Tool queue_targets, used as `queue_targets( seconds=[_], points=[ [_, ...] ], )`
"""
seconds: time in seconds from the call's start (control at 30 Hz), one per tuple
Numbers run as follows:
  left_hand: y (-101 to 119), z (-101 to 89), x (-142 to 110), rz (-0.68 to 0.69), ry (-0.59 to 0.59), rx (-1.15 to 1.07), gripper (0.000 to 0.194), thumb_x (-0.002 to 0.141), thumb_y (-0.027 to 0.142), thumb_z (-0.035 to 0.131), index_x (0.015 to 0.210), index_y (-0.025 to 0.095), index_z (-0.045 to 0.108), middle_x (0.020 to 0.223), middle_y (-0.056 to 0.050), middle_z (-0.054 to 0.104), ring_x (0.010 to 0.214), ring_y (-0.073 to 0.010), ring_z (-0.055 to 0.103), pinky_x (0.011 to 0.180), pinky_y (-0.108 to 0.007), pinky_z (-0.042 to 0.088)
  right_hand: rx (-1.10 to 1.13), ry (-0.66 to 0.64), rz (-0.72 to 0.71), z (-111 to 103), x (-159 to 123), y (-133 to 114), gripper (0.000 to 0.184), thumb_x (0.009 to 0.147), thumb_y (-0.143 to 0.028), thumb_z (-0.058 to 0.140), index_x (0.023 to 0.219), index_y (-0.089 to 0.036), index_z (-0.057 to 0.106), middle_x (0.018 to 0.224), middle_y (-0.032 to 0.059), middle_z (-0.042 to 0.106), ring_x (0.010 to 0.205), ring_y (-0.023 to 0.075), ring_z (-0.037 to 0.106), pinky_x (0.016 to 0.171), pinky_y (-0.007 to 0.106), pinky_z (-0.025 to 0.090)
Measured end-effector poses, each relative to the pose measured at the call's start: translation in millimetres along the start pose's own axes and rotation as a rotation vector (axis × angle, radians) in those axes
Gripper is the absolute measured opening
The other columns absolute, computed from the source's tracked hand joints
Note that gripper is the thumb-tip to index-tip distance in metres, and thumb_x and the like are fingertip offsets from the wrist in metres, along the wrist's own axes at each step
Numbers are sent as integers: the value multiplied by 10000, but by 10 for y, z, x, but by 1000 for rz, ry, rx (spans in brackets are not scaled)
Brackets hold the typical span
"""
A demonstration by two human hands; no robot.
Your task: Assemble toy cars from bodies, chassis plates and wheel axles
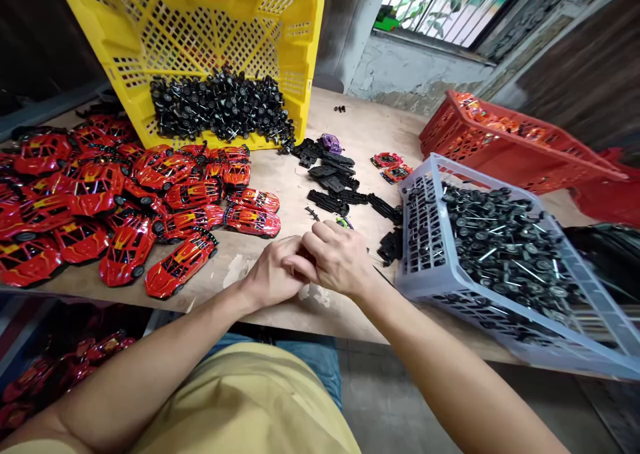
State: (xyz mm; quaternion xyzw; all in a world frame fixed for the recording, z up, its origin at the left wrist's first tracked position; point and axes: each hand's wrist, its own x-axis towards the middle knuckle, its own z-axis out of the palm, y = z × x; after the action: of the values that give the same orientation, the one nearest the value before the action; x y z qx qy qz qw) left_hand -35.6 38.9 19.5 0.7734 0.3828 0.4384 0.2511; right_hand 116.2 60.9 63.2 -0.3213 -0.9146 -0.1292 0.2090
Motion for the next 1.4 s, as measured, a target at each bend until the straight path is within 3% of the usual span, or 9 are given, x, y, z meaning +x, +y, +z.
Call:
queue_targets(
  seconds=[0.2, 0.4, 0.53, 0.7, 0.97, 1.1, 1.2, 1.3, 1.4],
  points=[
    [-46, 84, 29, -157, -33, -37, 76, 742, 141, 640, 738, 183, 576, 769, -16, 630, 737, -168, 608, 702, -280, 469, 59, 80, 121, 108, 1, 123, 489, 1015, -491, 386, 668, -187, 550, 674, 36, 517, 624, 157, 438, 561, 302, 261],
    [-117, 8, -10, -302, -104, -179, 373, 728, 217, 756, 1086, 199, 653, 1041, -44, 714, 946, -196, 659, 878, -319, 502, 535, 396, 675, 194, -398, 134, 537, 1029, -550, 256, 663, -213, 457, 644, -9, 444, 606, 144, 454, 591, 272, 342],
    [-173, 136, -122, -536, 6, -607, 485, 657, 311, 826, 1086, 160, 659, 1047, -77, 736, 965, -218, 687, 893, -349, 541, 685, 711, 1005, 300, -552, -61, 587, 957, -706, 254, 707, -225, 479, 672, 4, 480, 637, 173, 492, 626, 297, 408],
    [-118, 394, -254, -646, 97, -907, 480, 634, 384, 852, 1034, 154, 720, 1042, -81, 754, 979, -249, 697, 951, -420, 545, 770, 787, 1042, 440, -570, -291, 545, 1000, -615, 208, 730, -234, 488, 672, 26, 518, 635, 189, 530, 636, 320, 457],
    [-257, 126, -137, -501, 44, -763, 517, 655, 318, 855, 1113, 156, 679, 1176, -98, 707, 1095, -241, 662, 1018, -383, 510, 806, 223, 456, 41, -592, 32, 331, 843, -368, 734, 1118, -221, 624, 1045, 70, 628, 966, 217, 598, 838, 352, 498],
    [-248, 197, -129, -643, 208, -663, 601, 726, 409, 791, 1209, 144, 551, 1254, -166, 631, 924, -206, 701, 834, -372, 585, 633, 340, 732, 161, -561, -120, 200, 861, -345, 707, 964, -197, 620, 918, 57, 617, 815, 195, 582, 735, 338, 496],
    [-113, 206, -222, -606, 111, -573, 549, 832, 424, 694, 1275, 153, 517, 1326, -179, 583, 1047, -221, 670, 881, -368, 567, 757, 319, 945, 304, -609, -418, 227, 915, -378, 617, 1031, -186, 583, 971, 83, 607, 815, 194, 587, 694, 328, 515],
    [-7, 85, -271, -496, -142, -484, 511, 843, 381, 699, 1288, 169, 562, 1267, -117, 645, 1166, -231, 618, 999, -345, 500, 934, 154, 820, 285, -667, -547, 193, 979, -338, 493, 1066, -191, 583, 970, 85, 625, 817, 190, 599, 725, 335, 528],
    [-19, -54, -234, -422, -287, -383, 309, 869, 353, 669, 1131, 191, 678, 1142, -60, 710, 1085, -205, 652, 958, -301, 500, 676, 132, 660, 200, -705, -373, 255, 917, -333, 595, 1126, -189, 611, 1116, 136, 593, 1033, 272, 555, 905, 457, 475]
  ],
)
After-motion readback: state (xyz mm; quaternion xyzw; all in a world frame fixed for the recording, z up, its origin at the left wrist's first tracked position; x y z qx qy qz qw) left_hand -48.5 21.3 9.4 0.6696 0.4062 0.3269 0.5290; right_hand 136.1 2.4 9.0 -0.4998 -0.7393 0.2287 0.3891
